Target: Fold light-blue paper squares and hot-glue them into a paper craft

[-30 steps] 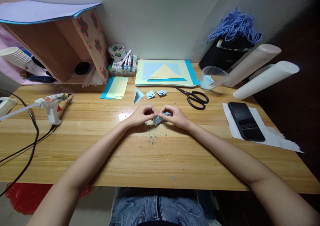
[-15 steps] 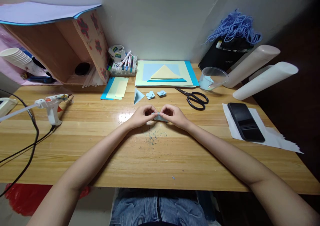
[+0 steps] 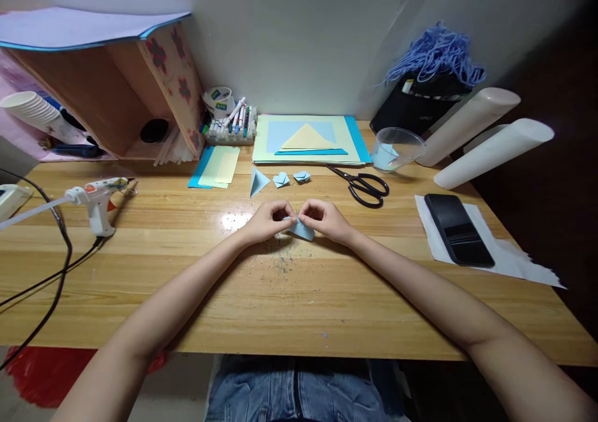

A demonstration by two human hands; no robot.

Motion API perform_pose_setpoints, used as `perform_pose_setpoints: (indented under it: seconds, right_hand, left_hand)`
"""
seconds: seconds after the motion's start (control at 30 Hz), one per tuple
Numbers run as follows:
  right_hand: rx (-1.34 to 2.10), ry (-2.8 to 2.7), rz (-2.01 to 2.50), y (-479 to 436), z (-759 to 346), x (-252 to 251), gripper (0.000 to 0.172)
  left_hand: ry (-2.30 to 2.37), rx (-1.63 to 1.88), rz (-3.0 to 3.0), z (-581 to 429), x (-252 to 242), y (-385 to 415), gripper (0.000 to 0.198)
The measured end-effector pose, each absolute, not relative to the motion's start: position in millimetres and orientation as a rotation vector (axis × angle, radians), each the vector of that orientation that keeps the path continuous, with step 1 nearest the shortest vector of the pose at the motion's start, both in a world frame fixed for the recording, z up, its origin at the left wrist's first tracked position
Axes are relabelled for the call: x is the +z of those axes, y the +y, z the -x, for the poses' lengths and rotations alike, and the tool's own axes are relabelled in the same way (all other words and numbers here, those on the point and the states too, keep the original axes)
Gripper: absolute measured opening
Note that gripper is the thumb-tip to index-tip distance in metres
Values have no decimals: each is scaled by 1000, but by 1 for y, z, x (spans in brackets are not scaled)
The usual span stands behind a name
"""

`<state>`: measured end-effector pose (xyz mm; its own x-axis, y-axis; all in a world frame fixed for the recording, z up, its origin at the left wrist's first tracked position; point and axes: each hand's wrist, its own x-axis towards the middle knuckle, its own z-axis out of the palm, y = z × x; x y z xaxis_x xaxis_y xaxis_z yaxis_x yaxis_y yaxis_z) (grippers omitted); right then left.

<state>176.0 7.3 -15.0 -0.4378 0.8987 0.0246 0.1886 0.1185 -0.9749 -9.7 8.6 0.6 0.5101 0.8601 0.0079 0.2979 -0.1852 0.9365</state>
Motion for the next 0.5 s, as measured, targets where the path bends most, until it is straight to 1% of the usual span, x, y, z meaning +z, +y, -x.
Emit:
perform_pose_setpoints:
  seconds: [0.33, 0.5]
  right_hand:
    - [1361, -1660, 1081, 9, -176, -20, 27]
    - [1379, -1621, 1077, 8, -175, -17, 29]
  left_hand:
    - [964, 669, -1682, 12, -6, 11, 11]
    - [983, 682, -1762, 12, -6, 10, 14]
